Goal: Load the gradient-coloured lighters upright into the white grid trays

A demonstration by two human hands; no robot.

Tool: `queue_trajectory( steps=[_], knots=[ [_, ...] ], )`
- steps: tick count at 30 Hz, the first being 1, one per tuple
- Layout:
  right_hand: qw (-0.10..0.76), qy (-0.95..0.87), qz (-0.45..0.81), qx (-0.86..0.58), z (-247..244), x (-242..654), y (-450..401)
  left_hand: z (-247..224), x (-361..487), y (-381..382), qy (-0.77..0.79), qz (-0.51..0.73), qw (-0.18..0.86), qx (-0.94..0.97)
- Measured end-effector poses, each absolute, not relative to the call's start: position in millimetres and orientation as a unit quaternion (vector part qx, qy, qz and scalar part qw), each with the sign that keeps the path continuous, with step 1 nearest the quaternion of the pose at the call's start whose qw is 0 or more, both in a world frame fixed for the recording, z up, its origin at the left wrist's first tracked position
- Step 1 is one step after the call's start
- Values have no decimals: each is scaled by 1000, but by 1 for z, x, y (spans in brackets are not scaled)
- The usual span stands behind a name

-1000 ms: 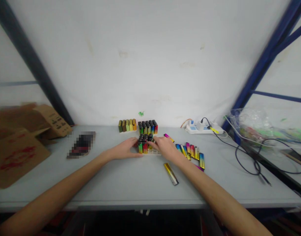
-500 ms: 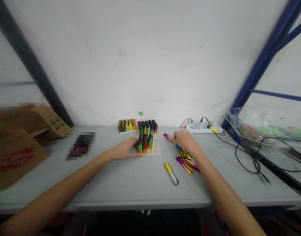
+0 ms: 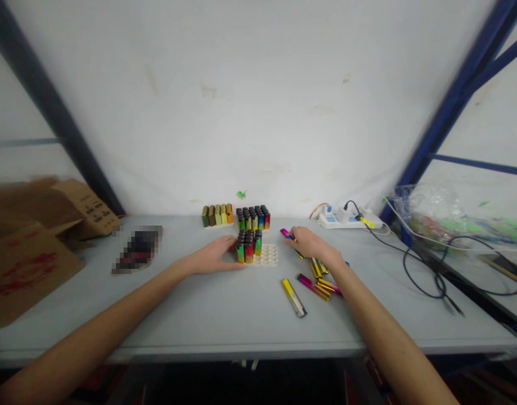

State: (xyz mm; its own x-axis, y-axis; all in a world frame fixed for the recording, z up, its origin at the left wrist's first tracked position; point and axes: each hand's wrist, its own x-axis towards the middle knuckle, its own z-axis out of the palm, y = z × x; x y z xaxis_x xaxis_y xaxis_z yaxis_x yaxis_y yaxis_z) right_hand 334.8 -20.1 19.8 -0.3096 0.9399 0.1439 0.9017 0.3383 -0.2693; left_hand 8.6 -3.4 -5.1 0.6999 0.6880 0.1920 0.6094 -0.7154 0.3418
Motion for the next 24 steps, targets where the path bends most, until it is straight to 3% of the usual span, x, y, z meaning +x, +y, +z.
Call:
queue_trajectory(
  steps=[4, 7, 24],
  knots=[
    [323, -791, 199, -480, 24, 322, -22, -6, 8, -4, 356, 156, 131, 912],
    [394, -744, 262, -473, 21, 308, -26, -7, 8, -3, 351, 164, 136, 912],
    [453, -702, 150, -528, 17, 268, -46, -8, 8, -2, 342, 165, 141, 915]
  ],
)
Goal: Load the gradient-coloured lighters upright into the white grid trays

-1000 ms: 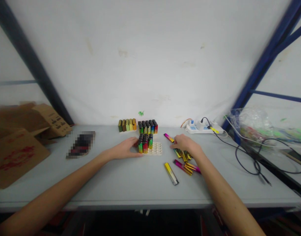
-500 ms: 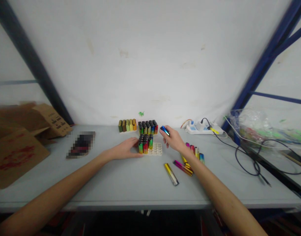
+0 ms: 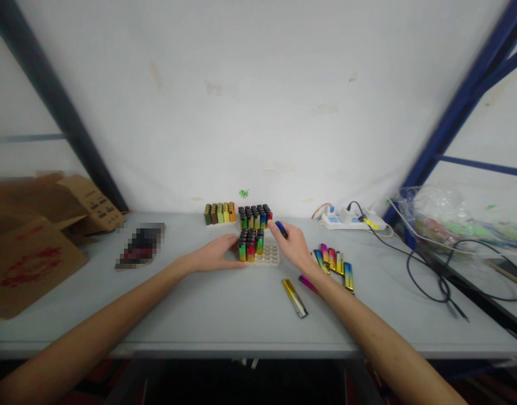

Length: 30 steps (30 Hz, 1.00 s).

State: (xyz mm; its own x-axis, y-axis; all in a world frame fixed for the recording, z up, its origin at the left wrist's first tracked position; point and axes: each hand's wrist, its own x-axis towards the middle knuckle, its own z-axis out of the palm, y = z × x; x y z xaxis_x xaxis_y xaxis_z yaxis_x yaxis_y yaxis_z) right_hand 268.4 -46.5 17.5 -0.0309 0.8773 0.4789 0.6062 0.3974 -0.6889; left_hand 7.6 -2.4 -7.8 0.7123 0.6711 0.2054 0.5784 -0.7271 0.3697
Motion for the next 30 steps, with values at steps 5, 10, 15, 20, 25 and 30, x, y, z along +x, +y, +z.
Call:
queue_trajectory(
  steps=[5, 10, 15, 20, 25, 30],
  knots=[
    [457, -690, 131, -546, 14, 264, -47, -7, 8, -4, 349, 171, 136, 911],
    [435, -713, 119, -536, 14, 264, -47, -7, 8, -3, 354, 162, 128, 912],
    [431, -736, 107, -512, 15, 263, -49, -7, 7, -3, 353, 152, 129, 914],
    [402, -758, 117, -501, 15, 266, -48, -8, 7, -3, 341, 167, 135, 915],
    [355, -819, 64, -446, 15, 272, -45, -7, 8, -4, 346, 163, 139, 913],
    [289, -852, 50, -434, 21, 277, -46, -9, 7, -2, 353, 165, 136, 911]
  ],
)
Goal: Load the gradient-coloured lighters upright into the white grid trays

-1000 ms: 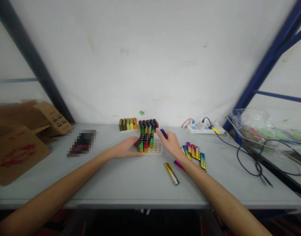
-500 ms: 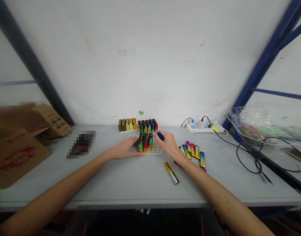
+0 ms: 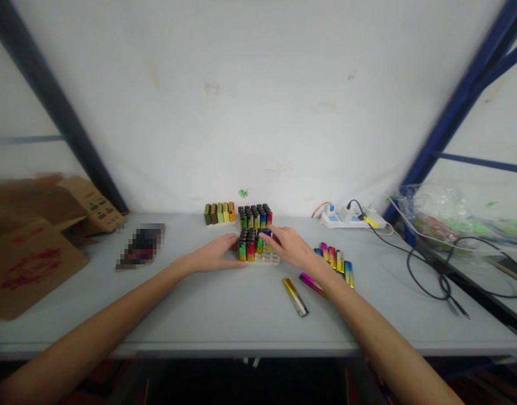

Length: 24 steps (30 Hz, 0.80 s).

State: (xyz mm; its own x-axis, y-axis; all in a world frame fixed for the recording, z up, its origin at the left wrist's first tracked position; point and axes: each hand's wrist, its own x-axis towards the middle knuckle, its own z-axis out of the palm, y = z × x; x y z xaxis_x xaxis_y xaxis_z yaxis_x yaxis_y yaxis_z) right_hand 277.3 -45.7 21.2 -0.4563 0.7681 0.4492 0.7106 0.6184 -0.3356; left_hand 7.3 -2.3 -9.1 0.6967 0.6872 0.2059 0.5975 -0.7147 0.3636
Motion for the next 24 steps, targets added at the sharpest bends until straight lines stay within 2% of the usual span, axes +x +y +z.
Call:
queue_trajectory(
  steps=[12, 19, 24],
  knots=[
    [240, -891, 59, -381, 7, 278, -37, -7, 8, -4, 352, 167, 142, 910],
    [226, -878, 42, -420, 15, 279, -42, -9, 7, -3, 353, 164, 144, 910],
    [266, -840, 24, -472, 19, 295, -33, -7, 8, -3, 347, 151, 131, 916]
  ],
)
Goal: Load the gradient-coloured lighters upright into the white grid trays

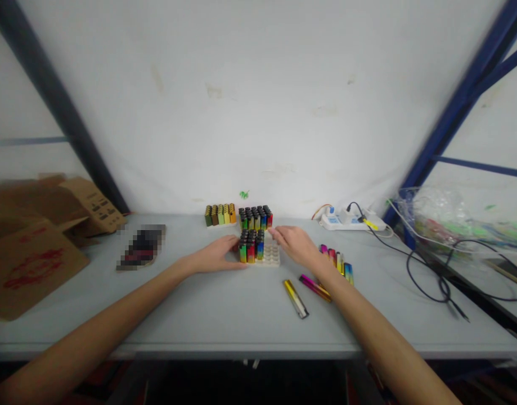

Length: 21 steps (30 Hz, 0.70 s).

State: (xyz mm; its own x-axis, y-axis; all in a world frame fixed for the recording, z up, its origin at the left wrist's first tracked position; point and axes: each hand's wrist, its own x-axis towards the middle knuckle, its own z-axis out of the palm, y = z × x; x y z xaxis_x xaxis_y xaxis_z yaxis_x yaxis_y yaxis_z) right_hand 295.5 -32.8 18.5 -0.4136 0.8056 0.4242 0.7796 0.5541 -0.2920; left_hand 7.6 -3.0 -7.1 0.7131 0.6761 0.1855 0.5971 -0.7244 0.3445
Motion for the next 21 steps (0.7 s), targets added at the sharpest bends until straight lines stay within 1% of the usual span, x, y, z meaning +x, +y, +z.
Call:
queue_trajectory(
  steps=[2, 3, 7, 9, 12, 14, 16, 18, 21],
  knots=[
    [279, -816, -16, -506, 17, 305, -26, -7, 8, -3, 349, 144, 124, 918],
    [273, -807, -39, -523, 15, 309, -23, -6, 8, -3, 352, 143, 121, 917],
    [217, -784, -93, -574, 1, 320, -13, -6, 8, -3, 356, 144, 122, 915],
    [186, -770, -96, -603, -6, 322, -9, -6, 8, -3, 357, 145, 125, 914],
    [116, -761, -74, -634, -14, 323, -2, -5, 8, -4, 359, 150, 129, 912],
    [89, -763, -58, -638, -17, 323, 2, -5, 8, -4, 357, 154, 130, 912],
    [96, -771, -43, -628, -19, 324, 5, -6, 8, -4, 356, 157, 128, 912],
    [124, -780, -27, -613, -19, 323, 5, -7, 8, -3, 355, 156, 123, 914],
    [204, -786, 28, -583, -14, 319, 1, -7, 8, -2, 353, 152, 117, 916]
  ],
)
